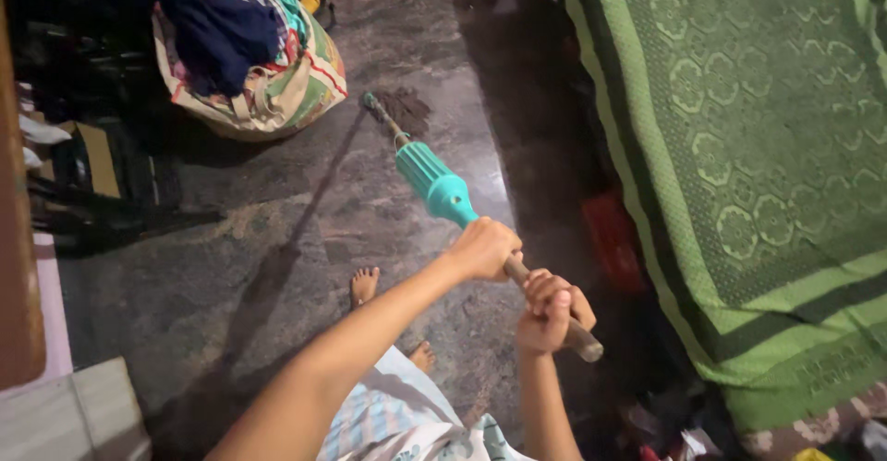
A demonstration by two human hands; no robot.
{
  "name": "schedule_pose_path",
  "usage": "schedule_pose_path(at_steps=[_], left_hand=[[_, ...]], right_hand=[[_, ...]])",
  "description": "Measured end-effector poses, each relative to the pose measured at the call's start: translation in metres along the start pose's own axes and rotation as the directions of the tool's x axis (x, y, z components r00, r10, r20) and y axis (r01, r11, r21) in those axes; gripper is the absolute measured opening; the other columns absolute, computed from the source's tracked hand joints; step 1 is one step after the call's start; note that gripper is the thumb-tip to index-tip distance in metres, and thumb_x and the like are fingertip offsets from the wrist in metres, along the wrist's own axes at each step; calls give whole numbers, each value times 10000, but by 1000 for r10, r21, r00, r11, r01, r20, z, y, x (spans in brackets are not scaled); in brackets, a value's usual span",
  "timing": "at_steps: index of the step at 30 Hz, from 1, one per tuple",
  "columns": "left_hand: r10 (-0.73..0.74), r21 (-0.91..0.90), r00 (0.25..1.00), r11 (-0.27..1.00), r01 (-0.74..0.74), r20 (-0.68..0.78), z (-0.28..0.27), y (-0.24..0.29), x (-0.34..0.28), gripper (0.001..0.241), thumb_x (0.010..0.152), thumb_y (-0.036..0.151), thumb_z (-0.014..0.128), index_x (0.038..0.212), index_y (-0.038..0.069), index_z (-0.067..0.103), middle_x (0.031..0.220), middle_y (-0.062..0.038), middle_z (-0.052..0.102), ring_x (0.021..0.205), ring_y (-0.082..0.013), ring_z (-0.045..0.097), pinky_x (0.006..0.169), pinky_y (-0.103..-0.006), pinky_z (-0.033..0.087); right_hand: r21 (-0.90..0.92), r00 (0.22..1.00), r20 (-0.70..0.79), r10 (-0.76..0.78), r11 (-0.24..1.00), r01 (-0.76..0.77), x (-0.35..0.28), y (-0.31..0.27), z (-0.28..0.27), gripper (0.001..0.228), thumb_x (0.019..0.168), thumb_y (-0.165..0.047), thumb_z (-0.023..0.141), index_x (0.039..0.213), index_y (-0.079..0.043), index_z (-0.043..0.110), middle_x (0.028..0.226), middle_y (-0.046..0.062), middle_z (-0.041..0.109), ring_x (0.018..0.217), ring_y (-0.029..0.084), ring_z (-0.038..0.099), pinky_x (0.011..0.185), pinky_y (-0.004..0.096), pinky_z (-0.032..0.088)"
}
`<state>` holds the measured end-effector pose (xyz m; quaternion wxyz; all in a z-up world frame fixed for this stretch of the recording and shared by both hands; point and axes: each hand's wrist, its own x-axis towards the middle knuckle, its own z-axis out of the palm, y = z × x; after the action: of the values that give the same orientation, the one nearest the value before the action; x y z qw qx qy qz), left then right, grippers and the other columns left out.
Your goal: The person mops the tiled floor using a turquoise mop with a wooden handle. They move the mop back and forth across the floor, cleaning around furniture and a laundry bag.
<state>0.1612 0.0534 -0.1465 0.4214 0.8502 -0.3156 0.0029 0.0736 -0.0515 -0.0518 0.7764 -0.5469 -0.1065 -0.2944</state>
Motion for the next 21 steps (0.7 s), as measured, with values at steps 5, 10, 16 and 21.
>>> schedule_pose_path(at_steps=[5,10,16,21], left_hand=[[34,14,990,999,-32,-140,-54,-99,9,131,679,219,728,669,100,675,720,-137,694,746,-366,695,708,-485,545],[52,82,979,996,-36,-196,-115,-188,8,228,723,260,750,644,78,638,686,-155,651,699,-380,664,673,-485,530],[-39,73,941,995,67,-337,-147,-188,-26,187,806,132,689,660,61,596,699,-140,617,724,-353,632,688,-469,504],[17,27,927,1000,-7,-376,-129,-125,-64,159,796,102,681,661,82,599,693,-114,618,693,-324,624,676,-449,491]], right_hand=[[-79,983,105,149,987,-141,25,75,66,394,1010,-213,568,667,-54,453,620,25,431,598,149,438,581,294,358],[-448,902,350,253,891,-77,47,136,125,286,970,-145,570,734,16,562,696,64,594,636,164,588,617,296,472],[-258,711,700,68,952,163,50,144,161,284,914,-8,619,674,-24,467,673,99,517,626,255,542,611,370,448],[-285,551,819,160,947,148,25,74,146,326,835,-5,693,649,-41,428,653,100,439,614,294,477,578,412,380]])
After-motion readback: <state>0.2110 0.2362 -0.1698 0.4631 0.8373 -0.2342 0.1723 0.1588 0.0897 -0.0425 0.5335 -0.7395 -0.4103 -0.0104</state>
